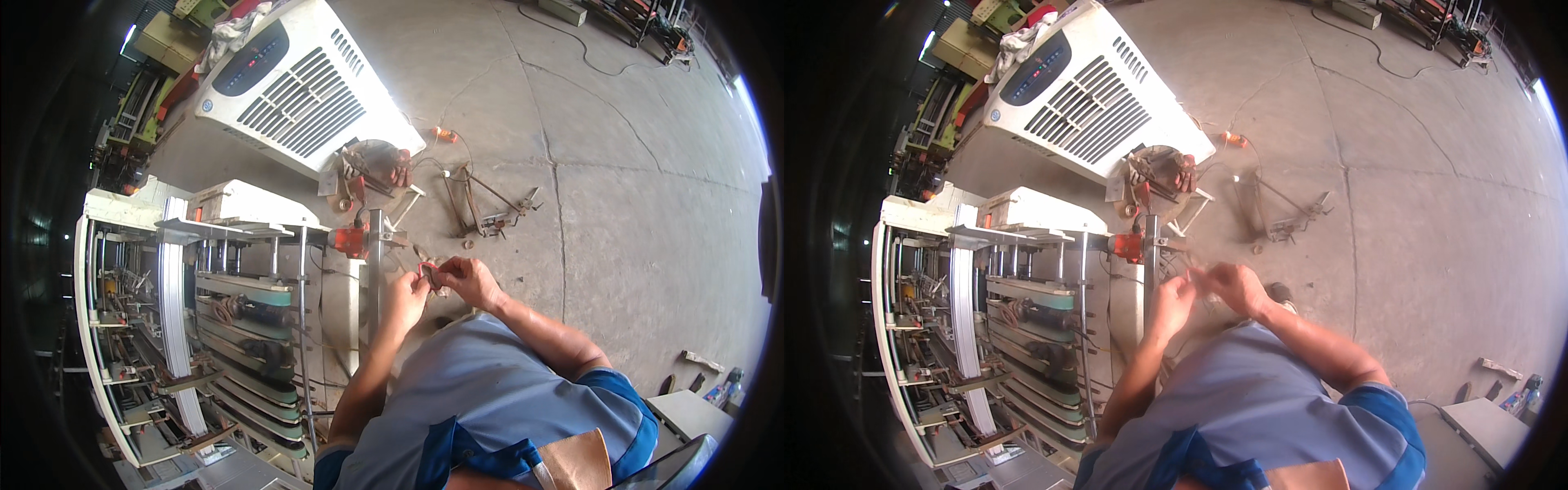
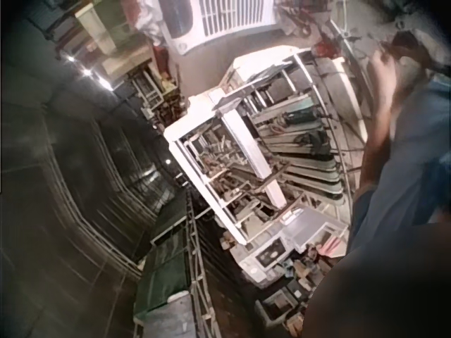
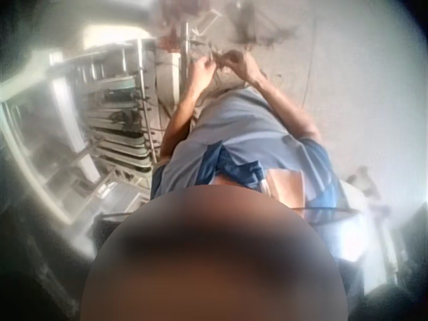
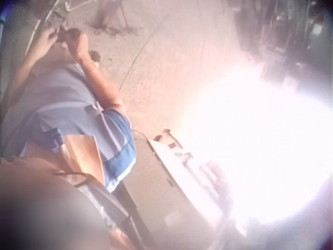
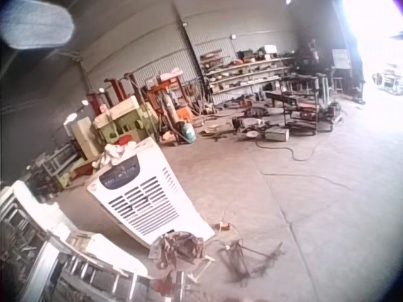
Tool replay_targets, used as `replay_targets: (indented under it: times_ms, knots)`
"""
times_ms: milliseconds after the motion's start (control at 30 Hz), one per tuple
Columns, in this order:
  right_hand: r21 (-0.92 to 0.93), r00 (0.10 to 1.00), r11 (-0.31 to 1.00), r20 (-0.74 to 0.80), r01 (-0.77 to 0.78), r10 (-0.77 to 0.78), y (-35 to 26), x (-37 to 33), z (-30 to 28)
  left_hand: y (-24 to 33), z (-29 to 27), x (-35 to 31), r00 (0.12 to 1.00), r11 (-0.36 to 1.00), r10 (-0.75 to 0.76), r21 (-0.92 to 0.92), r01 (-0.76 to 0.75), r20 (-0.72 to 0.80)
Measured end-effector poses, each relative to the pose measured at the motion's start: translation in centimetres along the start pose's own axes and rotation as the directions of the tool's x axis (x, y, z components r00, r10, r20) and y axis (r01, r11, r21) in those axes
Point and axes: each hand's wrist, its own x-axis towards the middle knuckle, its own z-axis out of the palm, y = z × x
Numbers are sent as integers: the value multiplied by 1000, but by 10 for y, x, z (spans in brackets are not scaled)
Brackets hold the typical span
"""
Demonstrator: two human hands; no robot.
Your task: The person places a small green object on a table, walks through a workshop, and puts on safety glasses and gloves. They then pick up a metal ring from a table and walk toward a workbench.
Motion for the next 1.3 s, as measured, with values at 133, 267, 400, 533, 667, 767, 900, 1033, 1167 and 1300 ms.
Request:
replay_targets:
  times_ms: [133,267,400,533,667,767,900,1033,1167,1300]
  knots:
    - [-197,1000,980,2,-2,3,-2,-15,-15,2,16,7,1000,998,18,54,-18,5]
    - [-188,986,982,158,-23,53,8,-20,-24,5,37,12,992,999,36,-2,-36,124]
    - [-284,970,959,225,-28,95,31,-18,-34,14,55,12,971,976,183,91,-198,153]
    - [-151,908,988,415,-2,65,54,-13,-54,22,72,8,956,974,186,85,-210,228]
    - [212,787,792,413,-572,458,75,-12,-66,22,90,5,976,978,199,40,-203,89]
    - [453,790,652,427,-608,440,90,-15,-57,17,102,6,996,966,83,-246,-84,-17]
    - [536,821,623,363,-571,440,101,-14,-41,10,109,10,995,730,-86,-682,34,-43]
    - [596,846,609,281,-523,452,109,0,-39,10,107,6,1000,828,4,-561,3,11]
    - [745,925,574,150,-338,349,118,22,-43,19,106,0,978,976,209,-61,-207,22]
    - [905,921,340,122,-257,370,98,22,-37,29,101,1,854,860,497,217,-462,-150]
